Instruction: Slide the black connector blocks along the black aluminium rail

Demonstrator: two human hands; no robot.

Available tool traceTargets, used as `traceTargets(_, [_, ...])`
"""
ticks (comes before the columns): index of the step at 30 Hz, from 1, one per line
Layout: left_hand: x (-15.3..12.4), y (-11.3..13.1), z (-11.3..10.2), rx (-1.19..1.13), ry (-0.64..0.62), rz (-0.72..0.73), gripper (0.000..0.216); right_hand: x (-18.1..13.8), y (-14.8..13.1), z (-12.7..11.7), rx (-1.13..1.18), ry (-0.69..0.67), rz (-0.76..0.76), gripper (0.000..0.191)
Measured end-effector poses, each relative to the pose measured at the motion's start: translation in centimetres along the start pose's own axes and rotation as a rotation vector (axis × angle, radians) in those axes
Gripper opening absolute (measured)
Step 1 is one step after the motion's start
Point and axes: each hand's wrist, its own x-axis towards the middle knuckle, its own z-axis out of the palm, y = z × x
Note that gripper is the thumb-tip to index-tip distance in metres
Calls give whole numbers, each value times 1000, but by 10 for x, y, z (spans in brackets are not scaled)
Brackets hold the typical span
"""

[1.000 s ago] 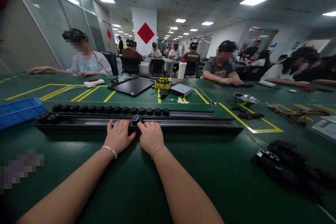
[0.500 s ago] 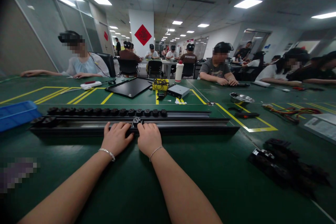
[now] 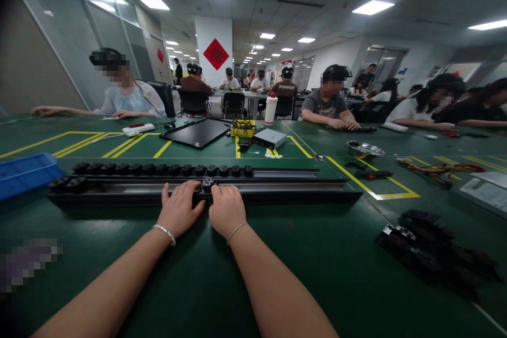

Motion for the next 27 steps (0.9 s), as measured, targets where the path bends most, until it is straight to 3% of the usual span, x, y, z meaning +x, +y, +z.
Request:
traceTargets(6, [-2,2,0,-32,-14,62,36,-2,-4,-4,-9,38,-1,54])
traceTargets(14, [-1,1,1,-45,-10,66,35,-5,-2,1,-44,-41,23,59])
traceTargets(27, [-1,-1,6,-22,16,56,45,-4,-5,0,-60,-86,39,49])
